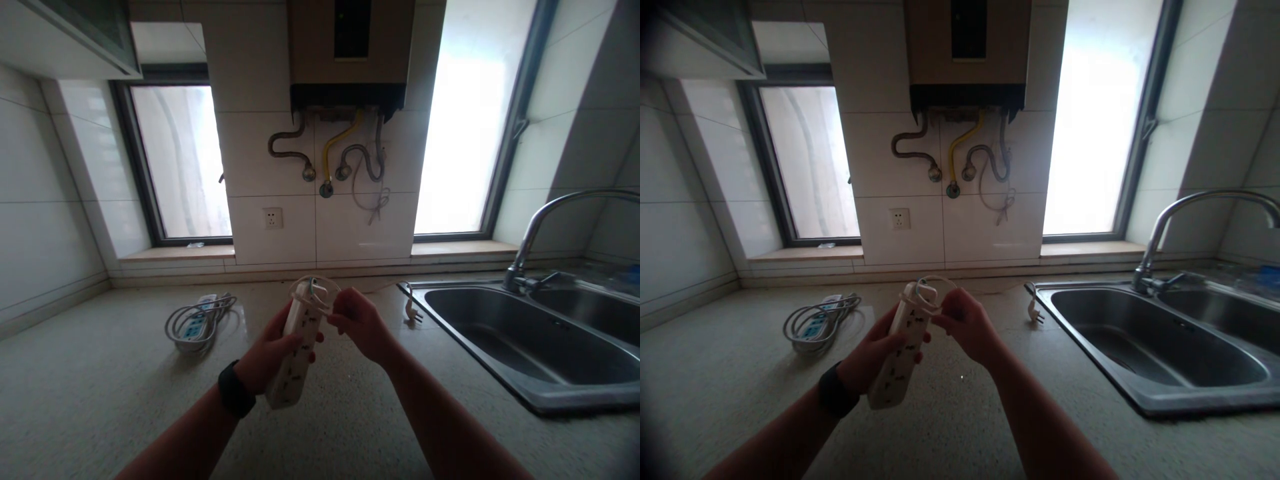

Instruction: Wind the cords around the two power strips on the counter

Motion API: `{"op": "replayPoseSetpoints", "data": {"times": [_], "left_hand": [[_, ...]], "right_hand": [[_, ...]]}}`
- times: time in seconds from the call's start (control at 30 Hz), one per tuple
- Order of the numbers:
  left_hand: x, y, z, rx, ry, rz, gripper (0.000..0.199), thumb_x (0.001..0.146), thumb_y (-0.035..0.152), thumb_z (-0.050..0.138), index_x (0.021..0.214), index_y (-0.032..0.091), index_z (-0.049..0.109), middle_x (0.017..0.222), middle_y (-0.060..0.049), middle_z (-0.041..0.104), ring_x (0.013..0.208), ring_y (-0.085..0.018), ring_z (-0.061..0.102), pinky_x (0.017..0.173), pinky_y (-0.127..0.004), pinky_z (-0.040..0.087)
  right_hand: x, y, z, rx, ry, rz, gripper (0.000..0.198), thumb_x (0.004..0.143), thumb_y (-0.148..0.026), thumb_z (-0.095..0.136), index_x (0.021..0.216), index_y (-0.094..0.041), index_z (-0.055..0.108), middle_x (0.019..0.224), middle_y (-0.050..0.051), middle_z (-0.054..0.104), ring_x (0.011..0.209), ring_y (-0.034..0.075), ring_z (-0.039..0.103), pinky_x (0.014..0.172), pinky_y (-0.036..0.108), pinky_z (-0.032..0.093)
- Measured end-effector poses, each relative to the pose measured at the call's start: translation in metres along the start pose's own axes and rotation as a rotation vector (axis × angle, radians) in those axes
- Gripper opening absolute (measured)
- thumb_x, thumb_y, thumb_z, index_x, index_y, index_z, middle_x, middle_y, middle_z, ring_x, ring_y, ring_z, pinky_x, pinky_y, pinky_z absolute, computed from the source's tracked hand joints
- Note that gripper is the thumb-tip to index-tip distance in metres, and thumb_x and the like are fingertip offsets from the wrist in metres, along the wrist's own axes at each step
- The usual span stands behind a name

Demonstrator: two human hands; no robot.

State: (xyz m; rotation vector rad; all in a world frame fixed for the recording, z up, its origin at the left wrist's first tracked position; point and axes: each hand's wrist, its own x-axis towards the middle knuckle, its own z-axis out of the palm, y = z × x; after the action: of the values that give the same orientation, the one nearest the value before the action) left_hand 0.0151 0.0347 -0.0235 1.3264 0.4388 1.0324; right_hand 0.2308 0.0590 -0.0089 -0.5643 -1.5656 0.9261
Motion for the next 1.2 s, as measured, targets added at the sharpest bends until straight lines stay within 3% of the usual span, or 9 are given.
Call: {"op": "replayPoseSetpoints", "data": {"times": [0.1, 0.23, 0.37, 0.5, 0.7, 0.87, 0.97, 1.07, 1.2], "left_hand": [[-0.002, 0.003, 0.002, -0.052, -0.074, 0.023, 0.065, 0.085, 0.03, 0.07, 0.144, 0.023, 0.043, 0.103, -0.013, 0.07, 0.078, -0.021, 0.069, 0.068, -0.034, 0.054], [-0.004, 0.001, 0.004, -0.165, -0.185, -0.012, 0.053, 0.085, 0.028, 0.065, 0.135, 0.021, 0.05, 0.1, -0.013, 0.071, 0.079, -0.022, 0.069, 0.064, -0.032, 0.054], [-0.005, -0.005, 0.001, -0.259, -0.245, -0.037, 0.053, 0.081, 0.029, 0.063, 0.132, 0.021, 0.051, 0.099, -0.013, 0.07, 0.082, -0.024, 0.069, 0.062, -0.033, 0.055], [-0.005, -0.005, -0.001, -0.21, -0.239, -0.072, 0.058, 0.081, 0.032, 0.065, 0.136, 0.021, 0.048, 0.098, -0.013, 0.07, 0.079, -0.024, 0.069, 0.062, -0.033, 0.054], [0.0, -0.004, -0.001, -0.069, -0.026, -0.019, 0.079, 0.082, 0.033, 0.071, 0.151, 0.026, 0.034, 0.112, -0.014, 0.066, 0.091, -0.025, 0.067, 0.071, -0.036, 0.054], [0.008, -0.007, -0.008, 0.175, 0.152, 0.073, 0.088, 0.084, 0.024, 0.068, 0.158, 0.036, 0.021, 0.138, -0.013, 0.051, 0.105, -0.025, 0.062, 0.076, -0.036, 0.054], [0.013, -0.006, -0.014, 0.361, 0.212, 0.118, 0.087, 0.084, 0.021, 0.066, 0.158, 0.033, 0.022, 0.13, -0.011, 0.055, 0.101, -0.021, 0.06, 0.075, -0.031, 0.051], [0.017, -0.006, -0.021, 0.506, 0.292, 0.129, 0.087, 0.08, 0.017, 0.067, 0.157, 0.026, 0.025, 0.115, -0.009, 0.06, 0.091, -0.018, 0.059, 0.076, -0.03, 0.049], [0.021, -0.009, -0.029, 0.558, 0.34, 0.171, 0.088, 0.077, 0.016, 0.067, 0.157, 0.021, 0.03, 0.125, -0.014, 0.059, 0.095, -0.019, 0.059, 0.084, -0.034, 0.048]], "right_hand": [[0.0, -0.001, -0.002, -0.018, -0.003, -0.028, 0.036, 0.075, -0.033, 0.086, 0.082, -0.022, 0.052, 0.067, -0.008, 0.049, 0.056, 0.008, 0.044, 0.049, 0.021, 0.037], [-0.002, -0.003, -0.004, 0.011, -0.115, -0.078, 0.037, 0.081, -0.031, 0.082, 0.107, -0.024, 0.057, 0.074, -0.007, 0.05, 0.065, 0.01, 0.046, 0.059, 0.024, 0.038], [-0.003, -0.006, -0.006, 0.016, -0.207, -0.065, 0.054, 0.079, -0.034, 0.084, 0.125, -0.024, 0.058, 0.082, -0.004, 0.053, 0.069, 0.011, 0.047, 0.061, 0.026, 0.041], [-0.003, -0.01, -0.008, 0.014, -0.245, -0.019, 0.056, 0.078, -0.038, 0.084, 0.126, -0.023, 0.06, 0.085, -0.001, 0.056, 0.07, 0.012, 0.049, 0.064, 0.028, 0.044], [0.0, -0.004, -0.01, -0.11, -0.137, -0.038, 0.047, 0.084, -0.038, 0.076, 0.125, -0.023, 0.058, 0.072, -0.006, 0.047, 0.061, 0.011, 0.042, 0.056, 0.024, 0.036], [-0.003, -0.002, -0.008, -0.366, -0.106, -0.021, 0.019, 0.09, -0.036, 0.068, 0.095, -0.019, 0.062, 0.065, -0.007, 0.042, 0.058, 0.01, 0.037, 0.053, 0.023, 0.03], [-0.008, -0.009, 0.0, -0.54, -0.133, -0.019, 0.023, 0.094, -0.038, 0.061, 0.082, -0.018, 0.062, 0.064, -0.006, 0.047, 0.058, 0.01, 0.039, 0.054, 0.023, 0.03], [-0.013, -0.019, 0.01, -0.683, -0.135, -0.084, 0.024, 0.096, -0.035, 0.058, 0.081, -0.018, 0.064, 0.063, -0.004, 0.051, 0.057, 0.01, 0.042, 0.055, 0.023, 0.031], [-0.016, -0.027, 0.017, -0.774, -0.162, -0.174, 0.024, 0.097, -0.033, 0.057, 0.08, -0.019, 0.065, 0.062, -0.003, 0.056, 0.055, 0.01, 0.045, 0.056, 0.023, 0.032]]}}
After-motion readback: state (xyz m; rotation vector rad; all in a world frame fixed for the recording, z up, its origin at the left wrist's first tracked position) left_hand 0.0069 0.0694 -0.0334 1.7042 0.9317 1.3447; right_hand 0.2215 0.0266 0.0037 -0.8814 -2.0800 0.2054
